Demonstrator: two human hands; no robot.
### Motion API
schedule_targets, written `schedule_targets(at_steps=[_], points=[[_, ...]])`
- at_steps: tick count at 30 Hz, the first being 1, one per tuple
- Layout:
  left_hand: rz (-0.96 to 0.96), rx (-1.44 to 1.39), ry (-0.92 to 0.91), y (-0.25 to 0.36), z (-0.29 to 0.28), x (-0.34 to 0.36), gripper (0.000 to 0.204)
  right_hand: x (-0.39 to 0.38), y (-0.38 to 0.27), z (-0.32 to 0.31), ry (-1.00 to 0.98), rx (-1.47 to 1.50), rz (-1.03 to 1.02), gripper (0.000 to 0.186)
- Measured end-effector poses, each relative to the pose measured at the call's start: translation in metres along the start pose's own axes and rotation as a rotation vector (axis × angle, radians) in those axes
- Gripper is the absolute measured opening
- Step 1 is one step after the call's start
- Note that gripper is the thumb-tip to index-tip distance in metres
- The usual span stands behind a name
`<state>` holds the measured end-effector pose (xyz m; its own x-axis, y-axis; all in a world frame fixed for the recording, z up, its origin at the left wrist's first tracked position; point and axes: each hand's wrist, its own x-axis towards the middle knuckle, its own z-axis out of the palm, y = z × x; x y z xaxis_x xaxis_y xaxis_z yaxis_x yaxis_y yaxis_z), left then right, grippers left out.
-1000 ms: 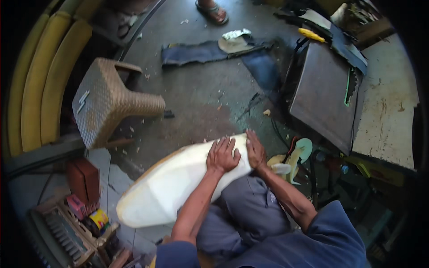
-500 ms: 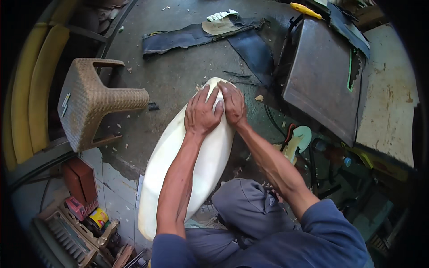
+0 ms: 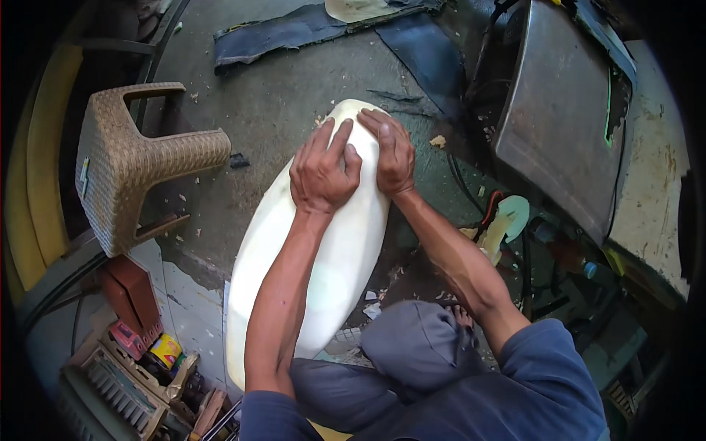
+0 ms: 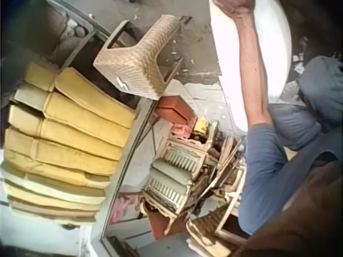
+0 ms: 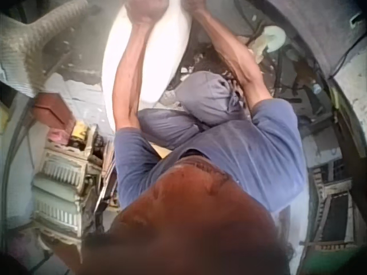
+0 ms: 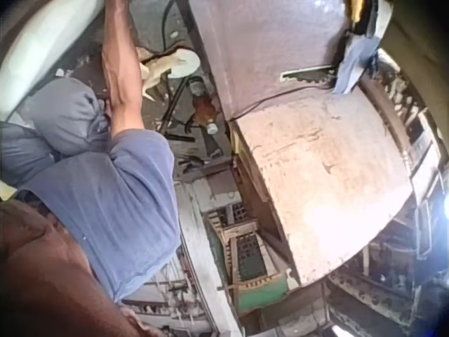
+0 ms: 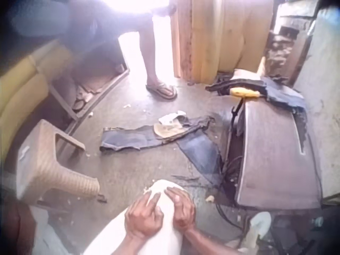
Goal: The person applies a liquid from a bottle onto a yellow foam motorcycle seat and rubs it in. They then place a white foam cover over the yellow foam and smooth it down. The person uses a knife to trim the edges of the white foam cover to fit the seat shape.
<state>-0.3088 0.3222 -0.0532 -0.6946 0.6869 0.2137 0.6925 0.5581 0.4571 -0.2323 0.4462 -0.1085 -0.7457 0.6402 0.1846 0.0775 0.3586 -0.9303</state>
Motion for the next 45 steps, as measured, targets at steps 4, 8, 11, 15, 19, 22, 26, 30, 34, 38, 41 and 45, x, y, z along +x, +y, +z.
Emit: schedule_targets(at_steps=[4, 8, 11, 15, 19, 22, 26, 30, 34, 38, 41, 45], points=[[-0.042, -0.024, 0.093, 0.005, 0.002, -0.002, 0.036, -0.01, 0.0, -0.006, 0.02, -0.039, -0.056, 0.045], [-0.06, 0.094, 0.182, 0.014, 0.006, 0.006, 0.034, -0.141, 0.013, 0.008, -0.045, -0.218, -0.087, 0.072], [-0.273, 0.211, 0.054, 0.01, -0.012, -0.023, 0.036, -0.292, -0.068, -0.058, -0.883, -0.012, -0.023, 0.076], [-0.306, 0.14, 0.113, 0.025, -0.007, -0.047, 0.044, -0.318, -0.06, -0.155, -1.484, -0.151, -0.553, 0.023], [-0.286, 0.127, 0.021, 0.014, -0.034, -0.09, 0.055, -0.28, -0.045, -0.258, -0.634, -0.096, 0.006, 0.027], [-0.381, 0.378, 0.208, 0.005, -0.025, -0.149, 0.06, -0.286, -0.024, -0.329, -0.173, -0.531, 0.218, 0.032], [-0.352, 0.423, 0.014, 0.062, -0.009, -0.207, 0.084, -0.373, 0.066, -0.425, -0.268, -1.067, 0.426, 0.08], [-0.211, 0.392, -0.074, 0.078, -0.006, -0.203, 0.104, -0.421, 0.099, -0.468, -0.276, -1.043, 0.306, 0.077], [-0.12, 0.429, -0.047, 0.054, -0.005, -0.215, 0.111, -0.426, 0.117, -0.495, -0.255, -0.824, 0.274, 0.058], [-0.013, 0.428, -0.146, 0.028, -0.048, -0.254, 0.102, -0.422, 0.061, -0.487, -0.232, -0.912, 0.532, 0.052], [0.127, 0.424, -0.087, 0.004, -0.066, -0.264, 0.085, -0.448, 0.066, -0.494, -0.174, -0.782, 0.416, 0.053], [-0.145, 0.094, 0.15, 0.029, -0.065, -0.212, 0.063, -0.385, 0.01, -0.434, -0.19, -0.588, 0.273, 0.051]])
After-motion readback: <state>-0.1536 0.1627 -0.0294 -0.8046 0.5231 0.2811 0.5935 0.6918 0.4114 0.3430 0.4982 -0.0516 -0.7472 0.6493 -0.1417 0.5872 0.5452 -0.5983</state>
